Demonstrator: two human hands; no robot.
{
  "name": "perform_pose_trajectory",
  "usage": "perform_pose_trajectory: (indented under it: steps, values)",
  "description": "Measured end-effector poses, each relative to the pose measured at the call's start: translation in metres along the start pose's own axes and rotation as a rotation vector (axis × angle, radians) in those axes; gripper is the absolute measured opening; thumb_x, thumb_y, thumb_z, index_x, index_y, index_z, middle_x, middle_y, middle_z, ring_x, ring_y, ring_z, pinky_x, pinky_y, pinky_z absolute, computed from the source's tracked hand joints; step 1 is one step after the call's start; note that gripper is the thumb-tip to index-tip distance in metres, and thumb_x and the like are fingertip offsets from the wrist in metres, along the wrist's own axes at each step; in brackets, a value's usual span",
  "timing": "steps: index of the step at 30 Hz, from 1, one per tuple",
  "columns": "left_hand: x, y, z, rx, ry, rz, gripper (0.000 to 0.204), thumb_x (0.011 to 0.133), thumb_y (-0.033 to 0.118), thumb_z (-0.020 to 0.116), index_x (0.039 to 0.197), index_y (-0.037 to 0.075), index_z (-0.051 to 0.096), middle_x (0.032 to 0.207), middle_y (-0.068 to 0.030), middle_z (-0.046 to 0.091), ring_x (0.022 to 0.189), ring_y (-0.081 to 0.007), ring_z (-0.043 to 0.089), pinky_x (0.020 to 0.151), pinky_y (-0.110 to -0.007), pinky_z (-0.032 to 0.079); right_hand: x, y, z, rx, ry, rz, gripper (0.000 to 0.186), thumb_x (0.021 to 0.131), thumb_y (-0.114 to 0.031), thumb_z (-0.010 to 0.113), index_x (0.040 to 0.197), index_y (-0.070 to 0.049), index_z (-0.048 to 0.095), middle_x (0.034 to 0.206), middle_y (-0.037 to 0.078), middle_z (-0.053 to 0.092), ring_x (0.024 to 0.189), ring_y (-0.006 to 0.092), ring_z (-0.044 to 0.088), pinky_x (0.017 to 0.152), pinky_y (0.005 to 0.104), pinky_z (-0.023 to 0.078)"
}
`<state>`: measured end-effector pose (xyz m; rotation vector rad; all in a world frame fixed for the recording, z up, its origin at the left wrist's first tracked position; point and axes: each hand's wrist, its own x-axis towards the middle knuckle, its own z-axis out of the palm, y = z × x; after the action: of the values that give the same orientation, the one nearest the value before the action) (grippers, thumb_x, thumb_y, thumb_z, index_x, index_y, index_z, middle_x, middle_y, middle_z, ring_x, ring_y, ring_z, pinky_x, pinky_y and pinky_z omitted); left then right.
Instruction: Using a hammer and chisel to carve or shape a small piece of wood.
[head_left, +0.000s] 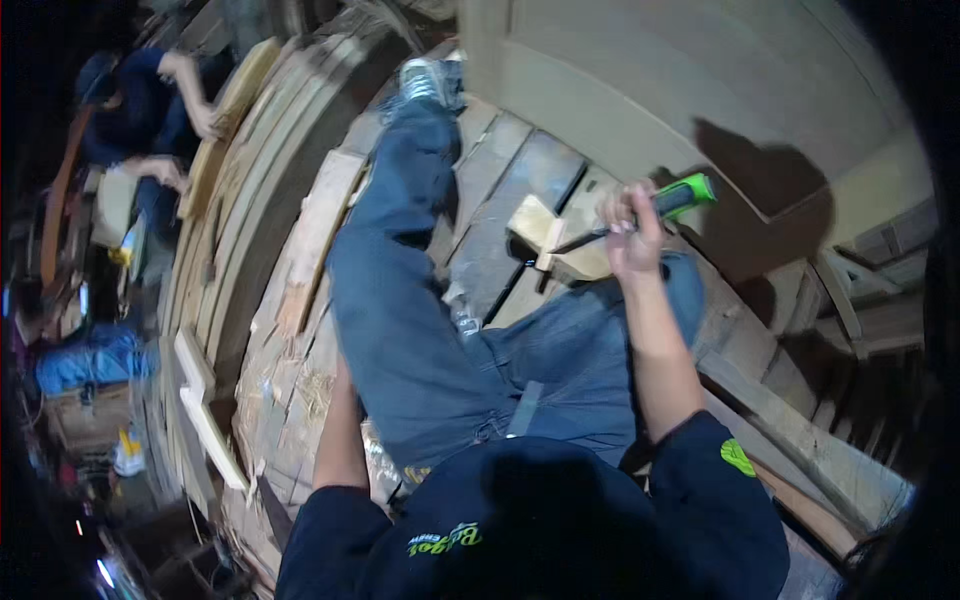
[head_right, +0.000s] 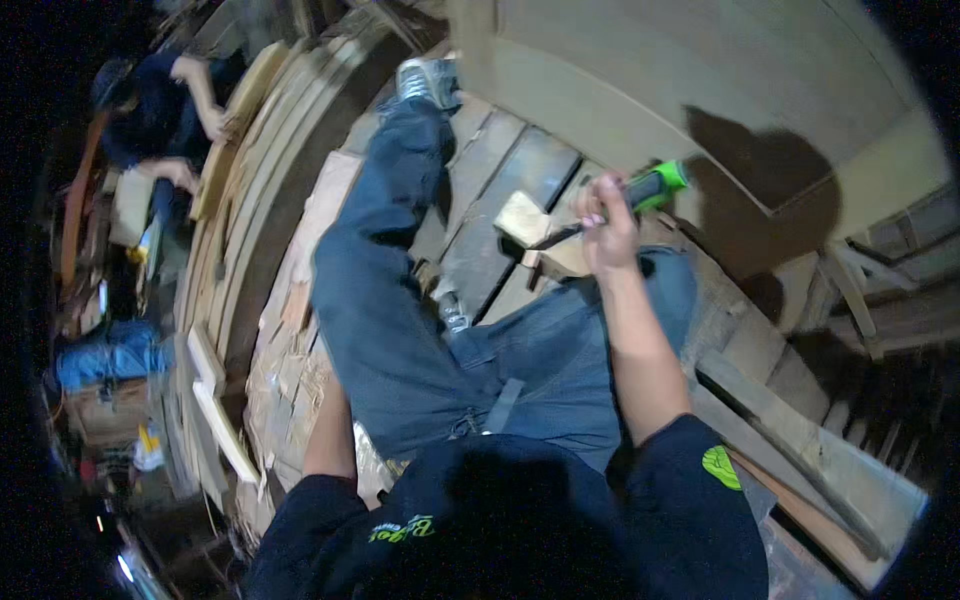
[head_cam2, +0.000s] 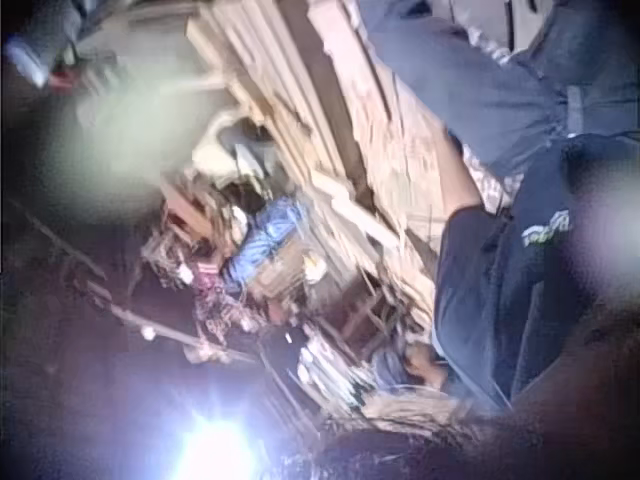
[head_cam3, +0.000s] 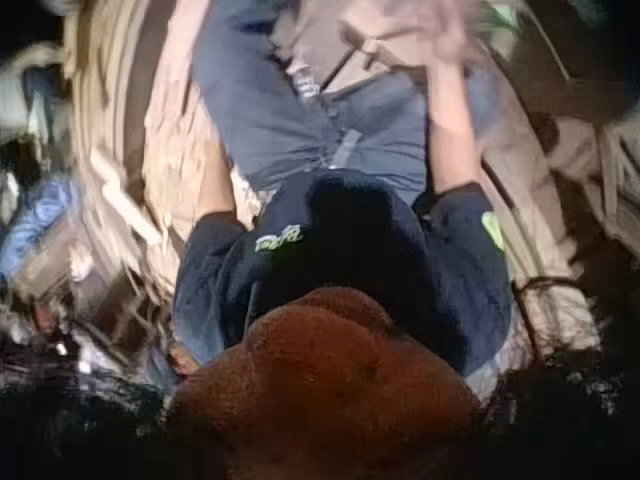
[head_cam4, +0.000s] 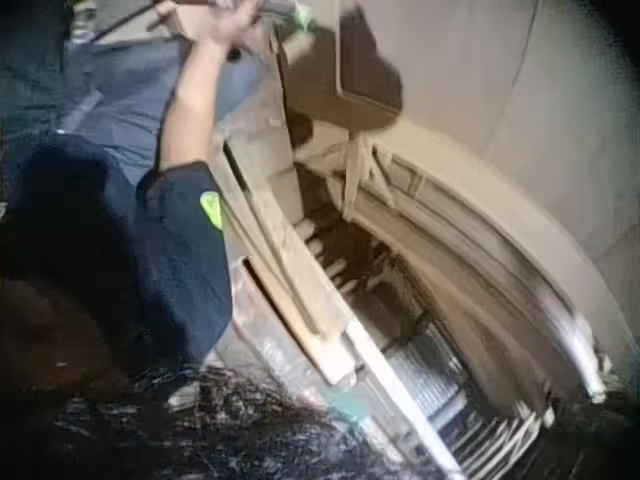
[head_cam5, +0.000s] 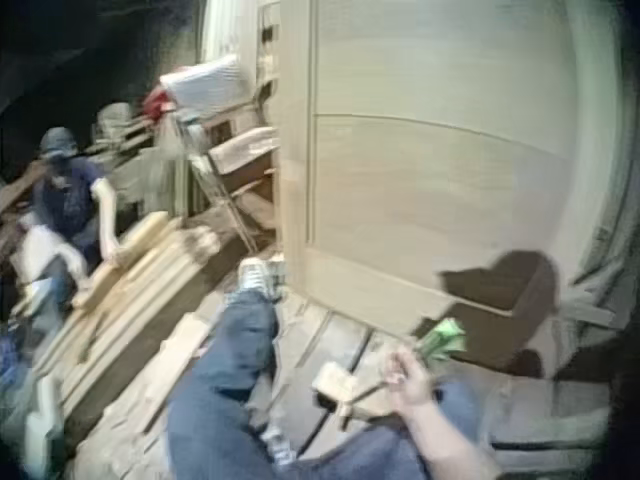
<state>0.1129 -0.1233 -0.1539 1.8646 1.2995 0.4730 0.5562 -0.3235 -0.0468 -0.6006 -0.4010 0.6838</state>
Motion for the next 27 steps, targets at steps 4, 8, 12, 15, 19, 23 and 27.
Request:
perform_pose_trajectory:
  steps: [4, 8, 12, 15, 19, 23, 27]
  values:
    - [-0.006, -0.006, 0.039, -0.129, -0.006, -0.264, 0.043, 0.086, 0.021, 0.062, 0.122, -0.002, 0.056, 0.097, -0.0167, 0.068, 0.095, -0.0282, 0.064, 0.081, -0.038, 0.05, 0.001, 0.001, -0.009, -0.101, 0.149, -0.12, 0.007, 0.097, -0.018, 0.053, 0.092, -0.015, 0.049, 0.06, -0.003, 0.035, 0.054, 0.0095, 0.033, 0.061, 0.0277, 0.032]
    - [-0.003, -0.024, 0.039, -0.247, -0.007, -0.407, 0.039, 0.087, 0.021, 0.061, 0.12, -0.001, 0.056, 0.093, -0.0147, 0.068, 0.09, -0.0269, 0.064, 0.078, -0.037, 0.05, -0.002, 0.019, -0.001, -0.227, 0.05, -0.165, 0.01, 0.096, -0.014, 0.055, 0.09, -0.011, 0.047, 0.064, -0.003, 0.037, 0.06, 0.0098, 0.038, 0.062, 0.0283, 0.035]
    - [-0.005, -0.019, 0.033, -0.374, -0.038, -0.506, 0.036, 0.089, 0.021, 0.06, 0.117, -0.001, 0.056, 0.089, -0.0128, 0.067, 0.085, -0.0257, 0.064, 0.074, -0.036, 0.05, 0.009, 0.011, 0.006, -0.61, 0.044, -0.136, 0.022, 0.091, -0.018, 0.064, 0.077, -0.008, 0.05, 0.067, 0.001, 0.05, 0.063, 0.0107, 0.049, 0.062, 0.0281, 0.042]
    - [-0.029, -0.016, -0.005, -0.489, 0.03, -0.568, 0.034, 0.09, 0.021, 0.059, 0.116, 0.0, 0.056, 0.086, -0.0113, 0.067, 0.081, -0.0247, 0.064, 0.072, -0.035, 0.05, 0.013, 0.01, 0.022, -0.762, -0.063, -0.116, 0.026, 0.086, -0.021, 0.069, 0.074, -0.006, 0.052, 0.062, -0.001, 0.051, 0.056, 0.0093, 0.049, 0.054, 0.0261, 0.041]
    - [-0.049, 0.034, -0.065, -0.662, 0.015, -0.57, 0.016, 0.094, 0.023, 0.055, 0.091, 0.007, 0.054, 0.067, 0.0008, 0.05, 0.055, -0.0116, 0.048, 0.052, -0.026, 0.039, 0.006, 0.026, 0.024, -0.633, -0.096, -0.119, 0.027, 0.085, -0.02, 0.069, 0.074, -0.007, 0.049, 0.063, -0.002, 0.048, 0.054, 0.0079, 0.045, 0.05, 0.0253, 0.037]
    - [-0.074, 0.138, -0.102, -0.827, 0.186, -0.377, 0.019, 0.098, 0.028, 0.053, 0.093, 0.009, 0.053, 0.061, 0.0045, 0.038, 0.047, -0.0067, 0.032, 0.044, -0.022, 0.027, 0.014, 0.026, 0.037, -0.593, -0.275, -0.155, 0.028, 0.084, -0.016, 0.07, 0.074, -0.007, 0.046, 0.066, -0.002, 0.049, 0.055, 0.0068, 0.045, 0.049, 0.0242, 0.037]
    - [-0.094, 0.214, -0.123, -1.049, -0.012, -0.018, 0.027, 0.103, 0.036, 0.039, 0.102, 0.009, 0.045, 0.057, 0.0029, 0.035, 0.035, -0.0071, 0.029, 0.031, -0.021, 0.027, 0.014, 0.033, 0.03, -0.591, -0.147, -0.083, 0.021, 0.083, -0.016, 0.072, 0.077, -0.006, 0.054, 0.065, -0.002, 0.053, 0.053, 0.0064, 0.048, 0.049, 0.0227, 0.038]
